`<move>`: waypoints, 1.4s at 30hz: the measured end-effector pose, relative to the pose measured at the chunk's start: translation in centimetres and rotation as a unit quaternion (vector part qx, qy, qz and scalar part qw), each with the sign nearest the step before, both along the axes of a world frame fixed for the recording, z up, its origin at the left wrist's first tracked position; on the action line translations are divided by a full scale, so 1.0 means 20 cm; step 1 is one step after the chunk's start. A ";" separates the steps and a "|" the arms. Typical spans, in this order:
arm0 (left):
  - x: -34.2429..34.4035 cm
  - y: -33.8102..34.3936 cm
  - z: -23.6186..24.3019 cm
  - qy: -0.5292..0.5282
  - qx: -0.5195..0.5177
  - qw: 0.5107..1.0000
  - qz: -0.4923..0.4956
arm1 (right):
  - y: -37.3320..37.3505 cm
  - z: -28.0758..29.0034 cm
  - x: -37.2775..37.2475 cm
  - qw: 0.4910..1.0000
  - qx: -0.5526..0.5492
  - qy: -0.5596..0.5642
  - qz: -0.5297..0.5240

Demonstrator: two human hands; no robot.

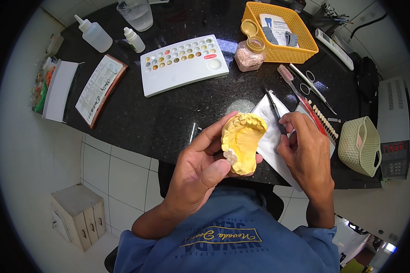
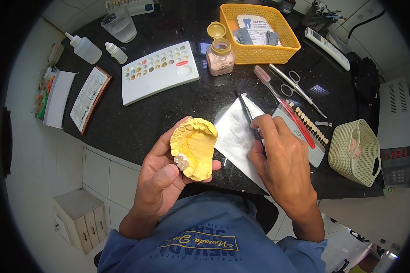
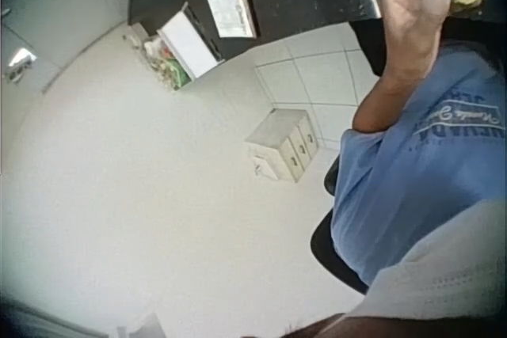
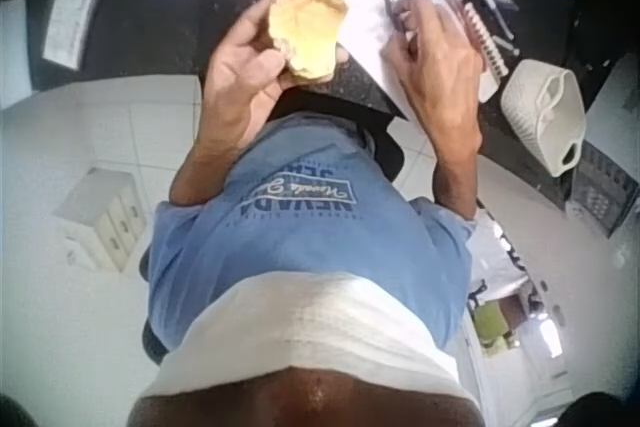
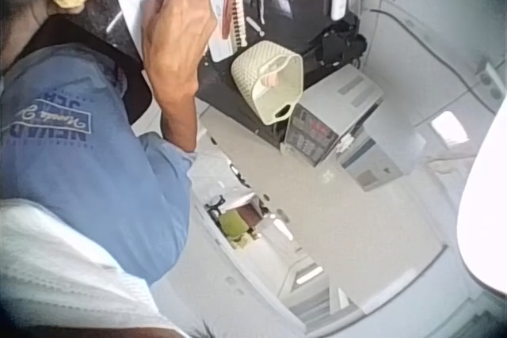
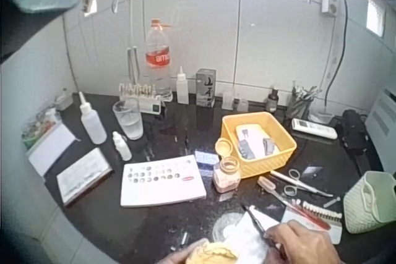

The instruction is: Applying characterization stain and glaze to a dental crown using a fine brush and checking the results against a shade guide and plaster dental model.

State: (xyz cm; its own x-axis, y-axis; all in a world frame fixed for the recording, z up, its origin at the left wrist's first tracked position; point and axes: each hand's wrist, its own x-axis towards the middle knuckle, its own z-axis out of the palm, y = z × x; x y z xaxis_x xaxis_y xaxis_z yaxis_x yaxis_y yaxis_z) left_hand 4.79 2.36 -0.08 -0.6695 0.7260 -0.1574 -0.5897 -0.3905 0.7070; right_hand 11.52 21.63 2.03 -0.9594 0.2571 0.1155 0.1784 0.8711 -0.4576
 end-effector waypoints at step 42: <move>-0.24 -0.50 -0.05 0.060 0.040 0.978 0.196 | -0.36 0.37 -1.76 0.955 0.098 0.181 0.212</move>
